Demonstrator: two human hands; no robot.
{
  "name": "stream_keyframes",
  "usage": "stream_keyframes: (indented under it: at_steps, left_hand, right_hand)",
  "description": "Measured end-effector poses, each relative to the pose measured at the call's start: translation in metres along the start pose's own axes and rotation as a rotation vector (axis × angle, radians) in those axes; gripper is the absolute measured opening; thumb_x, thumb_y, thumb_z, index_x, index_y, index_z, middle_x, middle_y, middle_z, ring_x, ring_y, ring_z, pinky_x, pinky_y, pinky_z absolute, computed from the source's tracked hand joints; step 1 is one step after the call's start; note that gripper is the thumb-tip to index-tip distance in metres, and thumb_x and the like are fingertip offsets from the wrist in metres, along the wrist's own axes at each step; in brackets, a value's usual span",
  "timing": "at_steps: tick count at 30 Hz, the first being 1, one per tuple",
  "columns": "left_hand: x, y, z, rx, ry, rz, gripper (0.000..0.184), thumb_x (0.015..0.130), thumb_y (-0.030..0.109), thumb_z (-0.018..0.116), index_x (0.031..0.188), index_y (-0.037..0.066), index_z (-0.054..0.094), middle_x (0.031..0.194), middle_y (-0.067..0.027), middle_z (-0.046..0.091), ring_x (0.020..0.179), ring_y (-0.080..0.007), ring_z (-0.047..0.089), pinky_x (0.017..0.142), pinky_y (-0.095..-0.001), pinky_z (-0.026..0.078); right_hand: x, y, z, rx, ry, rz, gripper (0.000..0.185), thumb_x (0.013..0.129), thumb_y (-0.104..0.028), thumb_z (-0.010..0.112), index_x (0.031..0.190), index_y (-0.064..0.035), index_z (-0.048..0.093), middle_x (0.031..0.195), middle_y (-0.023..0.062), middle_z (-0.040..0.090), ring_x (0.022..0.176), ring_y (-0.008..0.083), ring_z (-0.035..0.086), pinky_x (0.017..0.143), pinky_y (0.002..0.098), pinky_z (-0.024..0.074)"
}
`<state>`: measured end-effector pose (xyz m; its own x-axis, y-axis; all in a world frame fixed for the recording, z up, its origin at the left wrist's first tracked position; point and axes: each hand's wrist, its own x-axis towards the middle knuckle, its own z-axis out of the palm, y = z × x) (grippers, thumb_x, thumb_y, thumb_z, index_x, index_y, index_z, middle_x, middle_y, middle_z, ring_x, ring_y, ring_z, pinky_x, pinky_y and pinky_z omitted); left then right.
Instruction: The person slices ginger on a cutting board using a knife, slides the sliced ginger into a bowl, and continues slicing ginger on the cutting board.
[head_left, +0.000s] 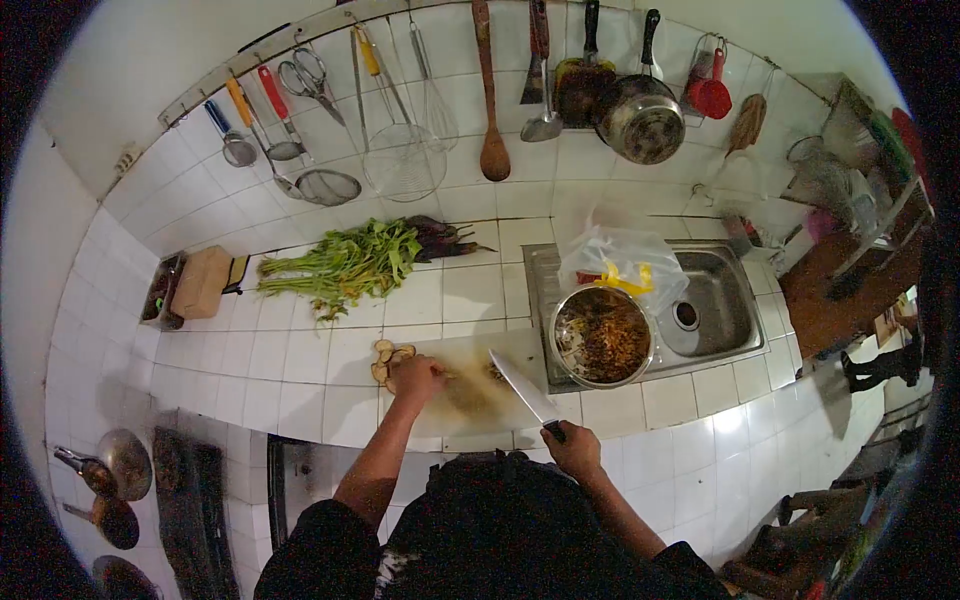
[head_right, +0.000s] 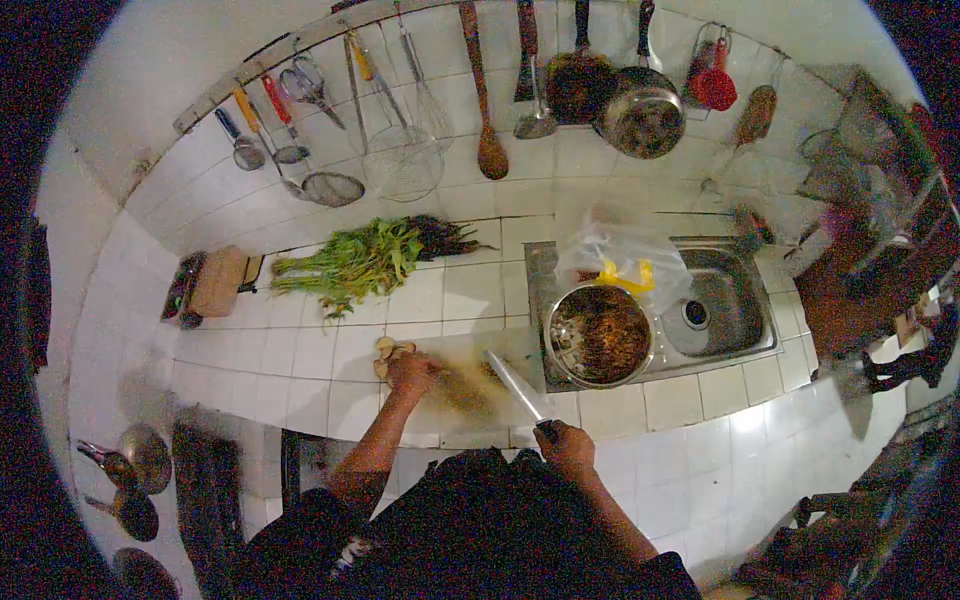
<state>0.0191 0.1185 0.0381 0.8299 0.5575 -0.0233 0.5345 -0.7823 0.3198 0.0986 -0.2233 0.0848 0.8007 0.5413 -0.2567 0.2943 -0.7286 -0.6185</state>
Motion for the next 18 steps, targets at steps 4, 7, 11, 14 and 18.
stream_keyframes:
  at_steps: [4,7,11,14,18]
  left_hand:
    - [0.009,-0.031,0.065,-0.051,0.037,0.143,0.021,0.068,0.035,0.075,0.081,0.019,0.076,0.086,-0.0069,0.070,0.085,-0.0294,0.066,0.078,-0.0434,0.052]
    - [-0.012,0.021,0.018,0.081,0.021,0.075,0.024,0.068,0.037,0.074,0.085,0.019,0.076,0.088,-0.0060,0.068,0.093,-0.0302,0.063,0.083,-0.0450,0.050]
    - [-0.016,0.041,0.011,0.114,-0.021,-0.003,0.026,0.068,0.036,0.074,0.087,0.018,0.075,0.087,-0.0045,0.067,0.095,-0.0293,0.062,0.085,-0.0467,0.048]
    - [-0.022,0.033,0.017,0.063,0.025,0.045,0.025,0.067,0.032,0.073,0.087,0.018,0.075,0.087,-0.0041,0.067,0.092,-0.0289,0.062,0.083,-0.0464,0.047]
    - [-0.018,0.008,0.034,0.012,0.043,0.043,0.025,0.067,0.026,0.071,0.091,0.019,0.074,0.089,-0.0038,0.067,0.093,-0.0286,0.062,0.082,-0.0465,0.047]
  right_hand:
    - [0.004,0.011,0.014,0.047,-0.030,-0.063,0.039,0.086,-0.045,0.064,0.092,-0.0075,0.069,0.078,0.0172,0.069,0.077,0.0372,0.067,0.069,0.0478,0.0521]
    - [0.003,0.004,0.015,0.065,-0.103,-0.065,0.040,0.087,-0.046,0.063,0.093,-0.0073,0.069,0.081,0.0175,0.069,0.079,0.0375,0.067,0.071,0.0478,0.0525]
    - [-0.001,-0.012,0.002,0.063,-0.131,-0.092,0.043,0.087,-0.048,0.061,0.093,-0.0061,0.069,0.081,0.0186,0.069,0.080,0.0396,0.066,0.072,0.0488,0.0523]
    - [0.002,-0.010,0.006,0.041,-0.138,-0.085,0.043,0.087,-0.047,0.061,0.093,-0.0059,0.069,0.082,0.0185,0.069,0.081,0.0394,0.067,0.072,0.0485,0.0525]
    - [0.008,0.003,0.019,0.039,-0.120,-0.119,0.042,0.088,-0.046,0.061,0.094,-0.0054,0.069,0.084,0.0183,0.070,0.081,0.0391,0.067,0.073,0.0481,0.0528]
